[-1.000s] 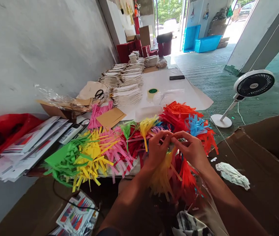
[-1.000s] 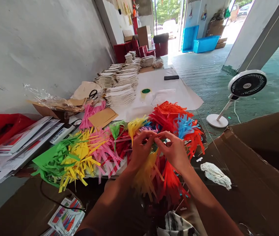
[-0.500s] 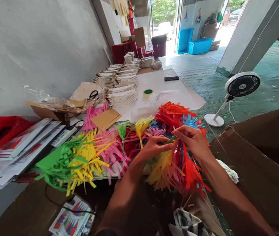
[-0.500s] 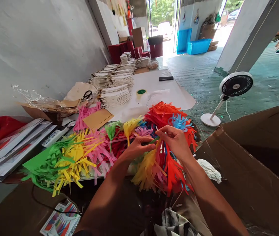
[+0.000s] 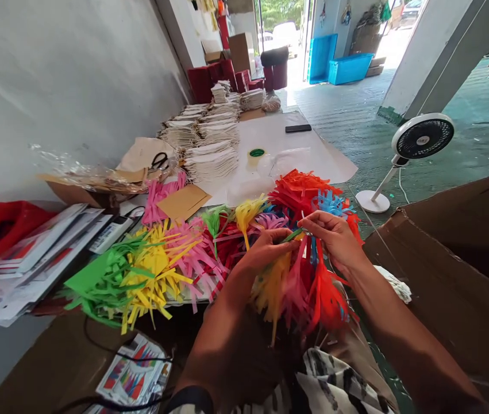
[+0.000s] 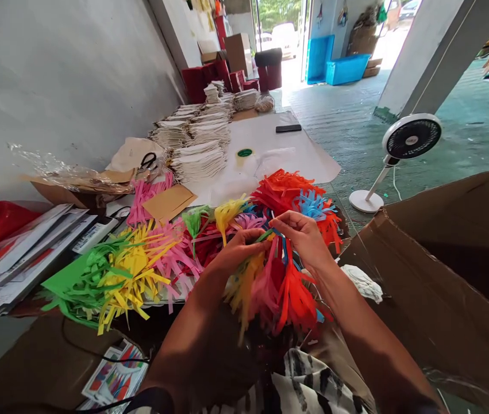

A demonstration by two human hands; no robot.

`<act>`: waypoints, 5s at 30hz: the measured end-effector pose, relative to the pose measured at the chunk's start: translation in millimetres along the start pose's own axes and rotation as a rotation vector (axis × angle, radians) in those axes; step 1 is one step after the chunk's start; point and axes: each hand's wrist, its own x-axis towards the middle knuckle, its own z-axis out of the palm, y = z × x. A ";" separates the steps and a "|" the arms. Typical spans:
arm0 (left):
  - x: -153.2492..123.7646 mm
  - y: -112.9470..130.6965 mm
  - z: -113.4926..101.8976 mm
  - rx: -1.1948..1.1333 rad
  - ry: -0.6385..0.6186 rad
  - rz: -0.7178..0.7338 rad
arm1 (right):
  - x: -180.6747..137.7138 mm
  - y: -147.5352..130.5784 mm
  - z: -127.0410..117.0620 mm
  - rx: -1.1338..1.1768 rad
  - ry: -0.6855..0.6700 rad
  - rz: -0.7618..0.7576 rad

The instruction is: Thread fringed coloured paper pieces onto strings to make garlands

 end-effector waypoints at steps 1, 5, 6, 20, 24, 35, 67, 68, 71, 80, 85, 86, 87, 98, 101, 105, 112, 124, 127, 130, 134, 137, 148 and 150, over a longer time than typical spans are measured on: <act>0.5 -0.3 1.4 0.001 0.000 0.007 | 0.1 1.5 0.7 0.008 -0.001 0.005; 0.6 -1.9 5.7 0.038 -0.086 -0.040 | 0.9 4.7 4.6 0.030 0.004 -0.025; -0.2 -1.3 6.8 0.043 -0.099 -0.047 | 1.2 4.9 5.4 0.029 0.003 -0.034; -0.3 -8.0 17.9 0.023 -0.257 -0.209 | 3.6 11.7 4.5 -0.269 -0.021 -0.232; -0.8 -2.0 14.9 0.011 -0.293 -0.157 | 1.9 3.9 0.5 -0.247 0.033 -0.273; -21.2 31.2 -1.1 0.355 -0.270 -0.076 | -29.4 -2.8 -0.9 0.336 0.115 -0.142; 141.7 5.0 73.6 1.515 -0.426 0.617 | -75.6 88.5 -23.7 -0.442 0.467 -0.126; 142.5 7.1 72.1 1.413 -0.395 0.624 | -75.5 88.9 -23.7 -0.447 0.465 -0.126; 146.3 17.5 65.1 0.841 -0.198 0.564 | -75.0 89.4 -23.9 -0.462 0.463 -0.123; 160.1 51.2 35.4 0.075 0.210 0.264 | -74.5 89.5 -23.1 -0.477 0.458 -0.090; 166.1 85.8 26.7 -0.111 0.276 0.304 | -73.9 89.3 -23.0 -0.476 0.449 -0.079; 165.9 97.7 22.7 -0.184 0.317 0.364 | -73.8 88.4 -23.0 -0.474 0.448 -0.080; 163.7 111.2 18.1 -0.256 0.369 0.444 | -73.7 87.3 -23.1 -0.472 0.448 -0.082; -12.4 139.9 55.6 0.245 0.437 0.790 | -70.6 83.3 -25.8 -0.406 0.435 -0.060; -14.5 83.0 67.3 0.440 0.214 0.360 | -61.3 76.8 -33.9 -0.389 0.415 -0.079; 19.4 25.7 59.2 0.385 0.134 0.176 | -47.1 55.3 -46.4 -0.369 0.372 -0.127; 29.9 -3.0 45.0 0.099 0.093 0.080 | -35.6 32.0 -34.1 -0.183 0.357 -0.195; 30.0 -2.1 35.4 0.061 -0.044 0.070 | -23.3 33.5 -29.9 -0.112 0.136 -0.131; 27.2 -1.2 38.2 0.075 0.024 0.111 | -23.2 33.4 -28.6 -0.104 0.147 -0.127; 24.0 -2.1 41.2 0.198 0.183 0.223 | -24.1 33.0 -27.4 -0.125 0.188 -0.131; 23.4 -5.9 41.6 0.290 0.257 0.263 | -24.8 32.2 -27.3 -0.131 0.200 -0.124; 25.1 -7.8 39.7 0.132 0.198 0.209 | -23.8 32.7 -28.1 -0.097 0.160 -0.100; 27.1 -10.6 39.0 0.061 0.177 0.193 | -23.7 36.0 -24.6 -0.091 0.158 -0.086; 27.2 -11.0 39.4 0.083 0.210 0.211 | -23.4 36.9 -23.6 -0.106 0.164 -0.089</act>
